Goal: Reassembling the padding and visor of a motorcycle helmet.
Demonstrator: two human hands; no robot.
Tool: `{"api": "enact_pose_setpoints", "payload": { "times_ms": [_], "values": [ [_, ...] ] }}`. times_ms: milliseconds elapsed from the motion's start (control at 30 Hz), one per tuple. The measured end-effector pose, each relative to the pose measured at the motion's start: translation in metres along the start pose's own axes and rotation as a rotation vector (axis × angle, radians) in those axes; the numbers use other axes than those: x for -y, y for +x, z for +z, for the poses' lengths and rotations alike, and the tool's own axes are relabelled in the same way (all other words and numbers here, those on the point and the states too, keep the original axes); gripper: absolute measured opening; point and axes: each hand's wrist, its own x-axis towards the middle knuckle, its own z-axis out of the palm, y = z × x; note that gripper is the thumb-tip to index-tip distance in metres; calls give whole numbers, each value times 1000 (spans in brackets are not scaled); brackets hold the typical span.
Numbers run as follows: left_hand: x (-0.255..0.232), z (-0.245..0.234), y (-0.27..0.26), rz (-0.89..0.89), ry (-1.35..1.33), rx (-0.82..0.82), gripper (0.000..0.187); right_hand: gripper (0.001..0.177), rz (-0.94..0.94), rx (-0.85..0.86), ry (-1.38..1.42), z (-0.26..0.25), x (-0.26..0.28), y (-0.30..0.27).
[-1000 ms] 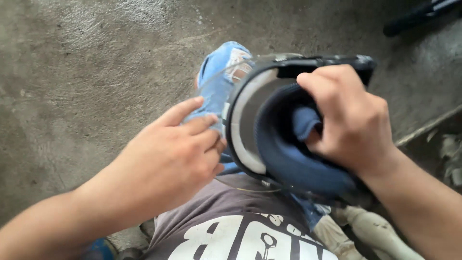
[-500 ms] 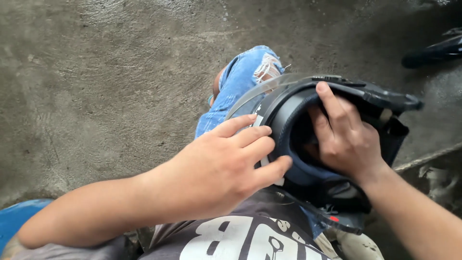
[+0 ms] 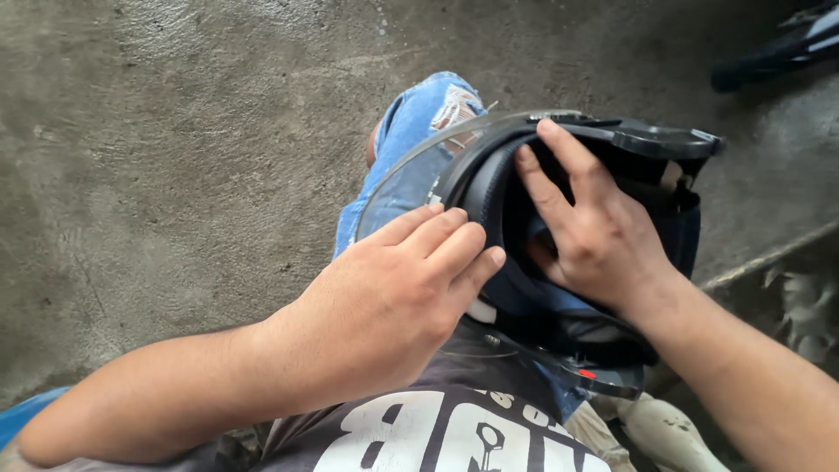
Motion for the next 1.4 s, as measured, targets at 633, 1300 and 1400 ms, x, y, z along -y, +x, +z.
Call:
{"api": "enact_pose_setpoints", "payload": {
  "times_ms": [633,1300,1400],
  "values": [
    [59,-34,61,113,122,276,23,42,358,311,739,-31,24,20],
    [138,20,136,422,-155,641,7,21,189,534,505,-35,19,8],
    [143,27,135,242,-300,768,7,20,254,580,728,-35,24,15]
  ]
}}
